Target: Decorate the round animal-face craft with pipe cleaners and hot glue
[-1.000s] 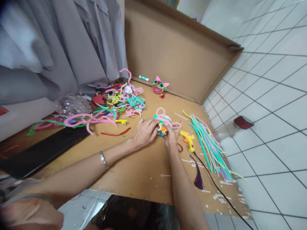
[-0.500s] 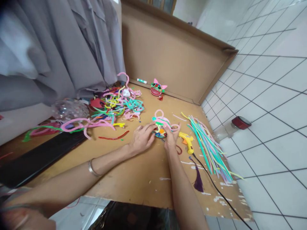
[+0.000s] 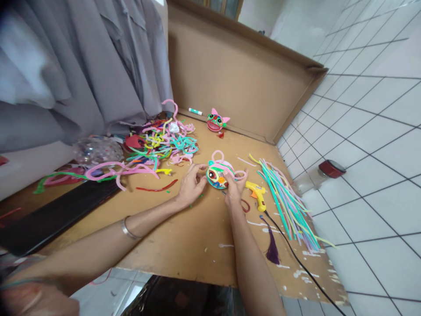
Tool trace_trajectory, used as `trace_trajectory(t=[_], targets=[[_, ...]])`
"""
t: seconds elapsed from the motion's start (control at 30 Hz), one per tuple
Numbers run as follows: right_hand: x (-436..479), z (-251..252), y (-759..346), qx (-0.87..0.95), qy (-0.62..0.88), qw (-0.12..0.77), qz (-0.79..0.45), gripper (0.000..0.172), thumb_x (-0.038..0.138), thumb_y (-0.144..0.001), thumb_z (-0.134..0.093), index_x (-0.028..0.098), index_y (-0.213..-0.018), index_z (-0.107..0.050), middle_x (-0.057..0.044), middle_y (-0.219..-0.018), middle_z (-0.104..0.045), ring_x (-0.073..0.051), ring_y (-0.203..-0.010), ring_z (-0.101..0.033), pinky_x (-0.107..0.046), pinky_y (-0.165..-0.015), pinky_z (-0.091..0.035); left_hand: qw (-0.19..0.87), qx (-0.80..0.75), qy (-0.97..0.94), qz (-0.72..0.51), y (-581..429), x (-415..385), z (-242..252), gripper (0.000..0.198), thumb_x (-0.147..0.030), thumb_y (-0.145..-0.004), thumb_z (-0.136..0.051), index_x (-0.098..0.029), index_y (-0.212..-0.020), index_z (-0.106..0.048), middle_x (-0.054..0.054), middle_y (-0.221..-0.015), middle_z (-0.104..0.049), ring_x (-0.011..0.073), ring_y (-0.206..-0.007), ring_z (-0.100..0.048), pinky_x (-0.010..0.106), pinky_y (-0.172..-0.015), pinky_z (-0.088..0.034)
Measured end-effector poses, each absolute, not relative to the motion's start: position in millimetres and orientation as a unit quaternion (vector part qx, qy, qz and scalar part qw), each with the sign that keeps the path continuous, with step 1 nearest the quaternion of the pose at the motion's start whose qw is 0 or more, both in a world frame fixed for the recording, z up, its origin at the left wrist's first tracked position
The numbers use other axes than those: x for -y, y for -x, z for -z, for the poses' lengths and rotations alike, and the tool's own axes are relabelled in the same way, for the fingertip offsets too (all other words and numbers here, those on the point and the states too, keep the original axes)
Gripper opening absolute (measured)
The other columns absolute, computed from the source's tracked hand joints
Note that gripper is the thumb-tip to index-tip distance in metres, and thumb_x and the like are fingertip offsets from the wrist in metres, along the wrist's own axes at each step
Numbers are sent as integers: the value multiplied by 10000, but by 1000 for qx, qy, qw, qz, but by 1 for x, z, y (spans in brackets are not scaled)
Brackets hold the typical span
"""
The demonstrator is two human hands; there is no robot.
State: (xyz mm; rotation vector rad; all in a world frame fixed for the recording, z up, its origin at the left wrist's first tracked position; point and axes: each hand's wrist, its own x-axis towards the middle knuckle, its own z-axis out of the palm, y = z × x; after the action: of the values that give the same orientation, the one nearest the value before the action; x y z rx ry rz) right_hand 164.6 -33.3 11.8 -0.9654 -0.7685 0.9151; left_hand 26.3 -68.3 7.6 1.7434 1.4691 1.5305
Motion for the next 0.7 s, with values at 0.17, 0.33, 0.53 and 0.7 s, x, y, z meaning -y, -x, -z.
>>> trace_trajectory(t=[0.17,0.33,0.53,0.7], targets=[[33,-12,-164,355,435,719,-409,876,299,-509,-842,296,-1290,-446,102,-798,-462,-72,-659,-520,-247,-698,-517,178,-504,-651,-539,-26,69,-6,385,-121,-820,-482,-170,-1180,-608,73,-1108,-635,149,-819,-610,289,-784,-511],[33,-12,-165,361,427,718,-414,849,295,-537,-837,289,-1288,-441,98,-815,-473,-73,-673,-528,-248,-720,-520,166,-507,-662,-527,-26,70,-6,403,-119,-840,-477,-181,-1203,-641,73,-1113,-647,159,-869,-620,302,-823,-517],[33,-11,-166,367,418,719,-417,861,287,-522,-843,282,-1283,-439,98,-812,-466,-65,-659,-518,-228,-681,-521,153,-508,-677,-510,-25,70,-8,401,-128,-860,-466,-180,-1212,-653,82,-1143,-650,163,-904,-640,301,-852,-526],[29,-8,-167,369,427,713,-417,920,304,-527,-845,287,-1334,-403,86,-841,-483,-83,-710,-556,-264,-731,-544,141,-505,-682,-510,-24,68,-6,422,-126,-858,-461,-211,-1226,-649,65,-1143,-652,170,-981,-644,296,-890,-522]])
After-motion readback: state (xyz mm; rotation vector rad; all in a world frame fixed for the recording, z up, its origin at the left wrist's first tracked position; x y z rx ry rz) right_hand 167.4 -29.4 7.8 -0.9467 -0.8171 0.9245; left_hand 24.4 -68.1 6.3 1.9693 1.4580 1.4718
